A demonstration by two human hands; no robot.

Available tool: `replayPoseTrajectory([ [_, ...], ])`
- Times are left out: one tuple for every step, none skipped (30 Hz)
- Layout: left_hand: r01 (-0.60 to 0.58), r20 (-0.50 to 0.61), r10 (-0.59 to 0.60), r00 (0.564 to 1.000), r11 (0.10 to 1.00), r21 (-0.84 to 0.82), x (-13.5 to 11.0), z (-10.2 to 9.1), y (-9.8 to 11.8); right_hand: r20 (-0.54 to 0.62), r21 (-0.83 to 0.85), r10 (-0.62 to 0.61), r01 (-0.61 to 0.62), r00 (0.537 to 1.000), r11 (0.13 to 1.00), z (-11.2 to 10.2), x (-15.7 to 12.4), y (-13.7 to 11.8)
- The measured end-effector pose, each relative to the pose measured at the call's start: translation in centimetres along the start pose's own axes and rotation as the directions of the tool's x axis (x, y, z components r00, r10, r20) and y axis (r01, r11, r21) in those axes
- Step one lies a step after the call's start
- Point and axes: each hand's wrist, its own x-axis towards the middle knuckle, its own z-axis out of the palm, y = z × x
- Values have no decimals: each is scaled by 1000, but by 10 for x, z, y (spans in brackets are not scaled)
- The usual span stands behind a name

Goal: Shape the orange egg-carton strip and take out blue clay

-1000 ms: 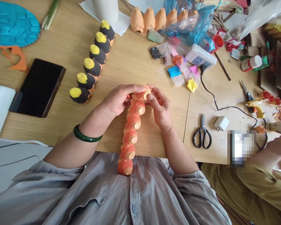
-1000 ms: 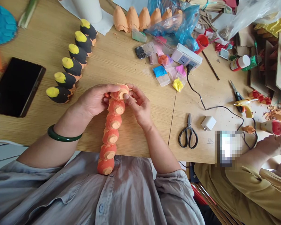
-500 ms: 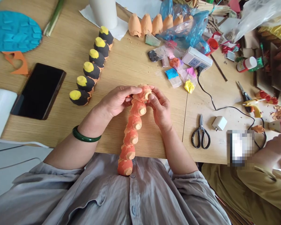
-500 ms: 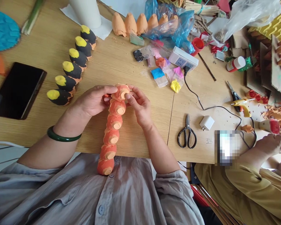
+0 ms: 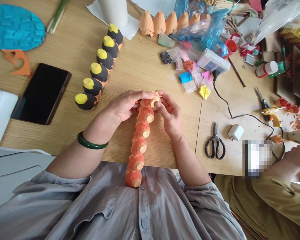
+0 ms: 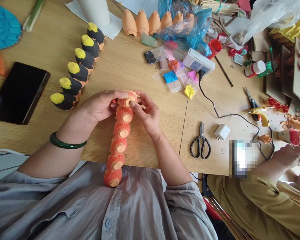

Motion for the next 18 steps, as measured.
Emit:
replayPoseTrajectory([
  [-12, 9, 11, 1000, 1000, 6, 2, -2, -1, -5, 8, 5, -5, 1000, 1000, 0, 1, 1],
  [-25, 26, 24, 999, 1000, 9, 3, -4, -2, -11, 24, 8, -8, 1000, 1000, -1, 2, 1],
  [-38, 45, 38, 998, 999, 9, 5, -6, -3, -17, 47, 9, -8, 1000, 999, -2, 4, 2],
  [-49, 63, 48, 997, 999, 7, 6, -7, -4, -25, 72, 10, -8, 1000, 997, -3, 5, 3],
  [-56, 76, 56, 996, 998, 2, 7, -7, -4, -29, 93, 12, -9, 999, 996, -4, 6, 4],
  [-66, 75, 66, 995, 998, -4, 7, -7, -5, -30, 108, 15, -12, 999, 994, -4, 7, 5],
  [-81, 65, 82, 995, 997, -8, 7, -5, -5, -25, 120, 17, -14, 1000, 993, -5, 8, 5],
  [-102, 52, 102, 993, 995, -6, 5, -3, -5, -21, 130, 15, -12, 1000, 991, -6, 8, 6],
  [-122, 44, 122, 992, 993, -1, 4, -1, -5, -17, 139, 11, -9, 1000, 990, -6, 8, 6],
  [-138, 40, 138, 990, 990, 8, 2, 1, -6, -12, 147, 9, -7, 1000, 989, -6, 8, 6],
  [-149, 40, 148, 988, 989, 22, 1, 3, -6, -10, 154, 9, -8, 1000, 988, -6, 7, 6],
  [-157, 45, 156, 987, 987, 39, -1, 3, -6, -10, 161, 12, -10, 1000, 987, -5, 7, 6],
  [-165, 51, 162, 985, 985, 57, -1, 3, -6, -12, 167, 17, -15, 1000, 986, -5, 7, 6],
  [-173, 53, 169, 984, 982, 72, -1, 3, -6, -14, 174, 23, -20, 1000, 985, -5, 7, 6],
  [-182, 49, 178, 983, 980, 86, -1, 2, -6, -15, 184, 28, -25, 1000, 983, -5, 7, 6],
  [-191, 46, 187, 981, 977, 98, -1, 1, -7, -15, 196, 32, -28, 999, 980, -5, 8, 7],
  [-199, 40, 196, 980, 974, 106, 0, 0, -7, -13, 207, 38, -35, 999, 978, -6, 8, 7],
  [-205, 32, 203, 979, 973, 110, 0, 0, -7, -10, 218, 50, -46, 999, 975, -6, 9, 7],
])
